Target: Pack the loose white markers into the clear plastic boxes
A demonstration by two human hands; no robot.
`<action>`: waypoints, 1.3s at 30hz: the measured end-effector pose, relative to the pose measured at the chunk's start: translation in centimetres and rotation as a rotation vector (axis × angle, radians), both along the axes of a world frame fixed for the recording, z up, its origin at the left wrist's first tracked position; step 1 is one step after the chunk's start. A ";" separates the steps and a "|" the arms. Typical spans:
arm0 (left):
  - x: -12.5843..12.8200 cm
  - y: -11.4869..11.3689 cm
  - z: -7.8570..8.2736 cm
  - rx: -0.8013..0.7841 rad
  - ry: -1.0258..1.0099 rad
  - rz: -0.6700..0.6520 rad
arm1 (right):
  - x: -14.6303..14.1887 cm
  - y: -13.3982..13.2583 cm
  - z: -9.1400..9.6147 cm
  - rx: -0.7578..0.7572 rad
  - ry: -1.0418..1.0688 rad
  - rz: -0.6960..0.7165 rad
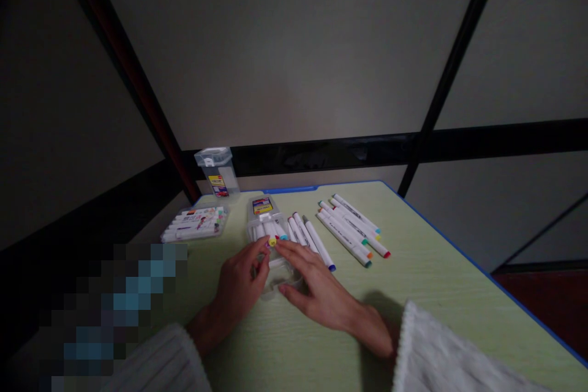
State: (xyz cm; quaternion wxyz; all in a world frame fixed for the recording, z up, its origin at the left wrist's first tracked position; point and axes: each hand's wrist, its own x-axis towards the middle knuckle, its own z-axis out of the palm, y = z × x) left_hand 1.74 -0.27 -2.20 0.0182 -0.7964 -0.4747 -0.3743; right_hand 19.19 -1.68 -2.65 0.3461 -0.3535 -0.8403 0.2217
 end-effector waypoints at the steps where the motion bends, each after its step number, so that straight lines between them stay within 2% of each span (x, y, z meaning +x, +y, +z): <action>1: 0.0 0.0 0.0 0.005 -0.004 -0.005 | 0.0 0.0 0.0 0.001 0.002 0.002; 10: -0.1 0.1 -0.1 0.046 -0.032 -0.039 | 0.0 -0.1 0.4 0.066 0.040 -0.032; 18: -0.1 0.0 0.1 0.187 -0.018 -0.064 | 0.6 -0.1 1.2 0.355 -0.076 -0.063; 22: -0.4 -0.2 0.3 0.164 0.052 -0.172 | 1.9 0.8 1.5 0.451 -0.176 -0.214; 26: -0.7 -0.4 0.5 0.149 0.213 -0.318 | 4.5 2.9 1.7 0.395 -0.322 -0.544; 28: -0.8 -0.4 0.6 0.131 0.277 -0.359 | 6.0 4.0 1.7 0.296 -0.420 -0.720; 30: -0.8 -0.5 0.7 0.109 0.312 -0.382 | 7.3 4.9 1.5 0.183 -0.521 -0.827; 32: -0.9 -0.5 0.9 0.089 0.329 -0.398 | 8.2 5.4 1.3 0.107 -0.574 -0.890; 39: -0.9 -0.5 1.3 0.010 0.362 -0.457 | 9.3 5.9 0.3 0.021 -0.623 -0.975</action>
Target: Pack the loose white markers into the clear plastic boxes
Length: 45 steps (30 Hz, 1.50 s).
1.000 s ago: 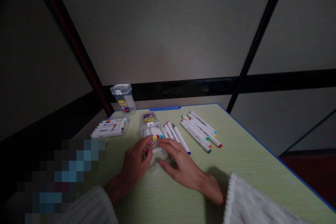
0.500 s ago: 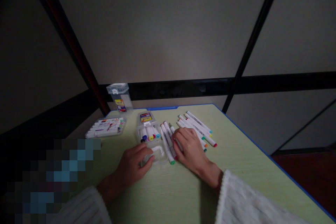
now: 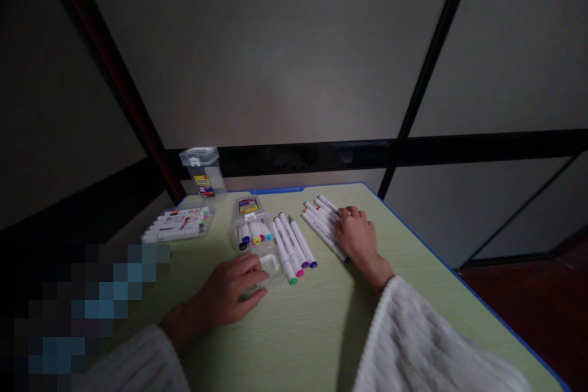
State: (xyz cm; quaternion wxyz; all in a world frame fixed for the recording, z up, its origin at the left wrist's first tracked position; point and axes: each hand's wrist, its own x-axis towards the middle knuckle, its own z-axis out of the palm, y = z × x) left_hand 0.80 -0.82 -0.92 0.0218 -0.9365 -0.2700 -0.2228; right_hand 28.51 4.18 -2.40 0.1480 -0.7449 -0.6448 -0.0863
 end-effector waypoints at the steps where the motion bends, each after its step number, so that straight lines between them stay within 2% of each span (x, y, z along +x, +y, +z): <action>1: 0.0 0.0 0.1 -0.007 0.012 -0.004 | 0.0 0.0 -0.1 -0.014 0.001 -0.005; 7: -0.1 -0.1 0.3 -0.012 0.077 -0.019 | -0.2 0.1 -0.4 -0.073 -0.002 0.011; 17: 0.0 0.0 0.3 0.010 0.061 -0.035 | -0.7 -0.1 -0.1 -0.101 -0.019 0.041; 25: -0.1 0.3 0.0 0.057 0.042 0.041 | -0.9 -0.1 -0.1 -0.108 -0.025 0.090; 30: -0.1 0.5 0.0 0.078 -0.073 0.080 | -0.9 -0.1 -0.2 -0.110 -0.024 0.096; 38: -0.3 1.0 -0.2 0.078 -0.134 0.210 | -0.9 -0.2 -0.1 -0.114 -0.011 0.095; 45: -0.3 1.2 -0.5 0.110 -0.144 0.213 | -0.9 -0.3 0.0 -0.116 0.002 0.097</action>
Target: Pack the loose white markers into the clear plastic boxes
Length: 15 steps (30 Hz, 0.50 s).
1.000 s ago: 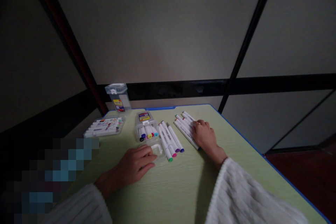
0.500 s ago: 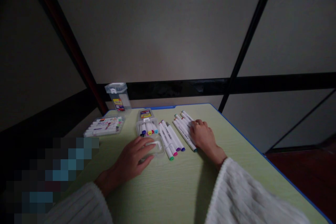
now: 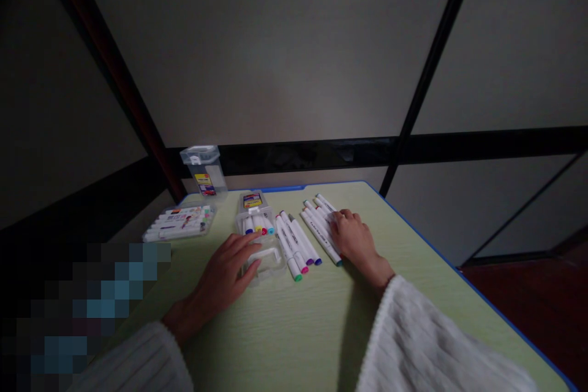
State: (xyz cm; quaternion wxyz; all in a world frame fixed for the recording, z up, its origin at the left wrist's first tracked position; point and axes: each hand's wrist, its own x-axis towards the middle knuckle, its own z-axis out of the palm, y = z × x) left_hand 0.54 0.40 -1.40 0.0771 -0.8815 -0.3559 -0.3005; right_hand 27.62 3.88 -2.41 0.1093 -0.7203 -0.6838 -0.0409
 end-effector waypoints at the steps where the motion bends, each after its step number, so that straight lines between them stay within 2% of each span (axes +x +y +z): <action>1: 0.0 0.0 0.0 0.003 -0.004 -0.002 | 0.0 0.0 0.0 0.001 0.003 0.000; 9: -0.1 0.1 -0.5 0.019 -0.042 -0.046 | 0.4 0.4 -0.4 0.039 0.044 0.001; 15: 0.1 -0.1 -0.3 0.069 -0.099 -0.091 | 2.9 0.7 0.1 0.117 0.079 -0.048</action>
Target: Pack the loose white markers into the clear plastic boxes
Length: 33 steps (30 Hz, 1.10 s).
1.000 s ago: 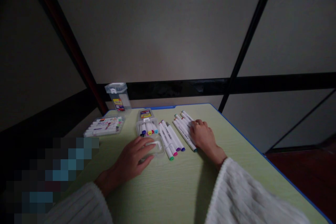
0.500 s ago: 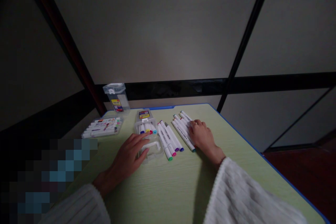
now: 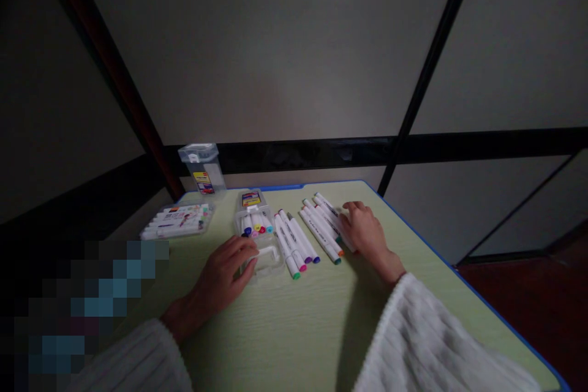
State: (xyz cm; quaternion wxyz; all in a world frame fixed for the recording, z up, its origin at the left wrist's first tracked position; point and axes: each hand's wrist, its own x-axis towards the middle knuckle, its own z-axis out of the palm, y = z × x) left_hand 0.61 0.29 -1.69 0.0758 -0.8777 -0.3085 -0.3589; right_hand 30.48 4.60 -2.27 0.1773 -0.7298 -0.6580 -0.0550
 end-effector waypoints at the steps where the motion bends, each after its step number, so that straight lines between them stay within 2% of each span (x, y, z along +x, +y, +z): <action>1: 0.0 0.0 0.1 0.011 -0.006 0.000 | 0.5 0.0 0.1 0.006 0.005 -0.016; 6: 0.1 0.0 0.2 0.110 -0.041 -0.007 | 2.1 0.2 0.2 0.002 0.008 -0.053; 16: -0.1 0.0 -0.2 0.143 -0.119 -0.031 | 1.9 -0.1 0.5 -0.055 0.007 -0.019; 33: -0.1 0.0 -0.3 0.137 -0.094 -0.031 | -1.6 -2.2 2.2 -0.207 -0.060 0.136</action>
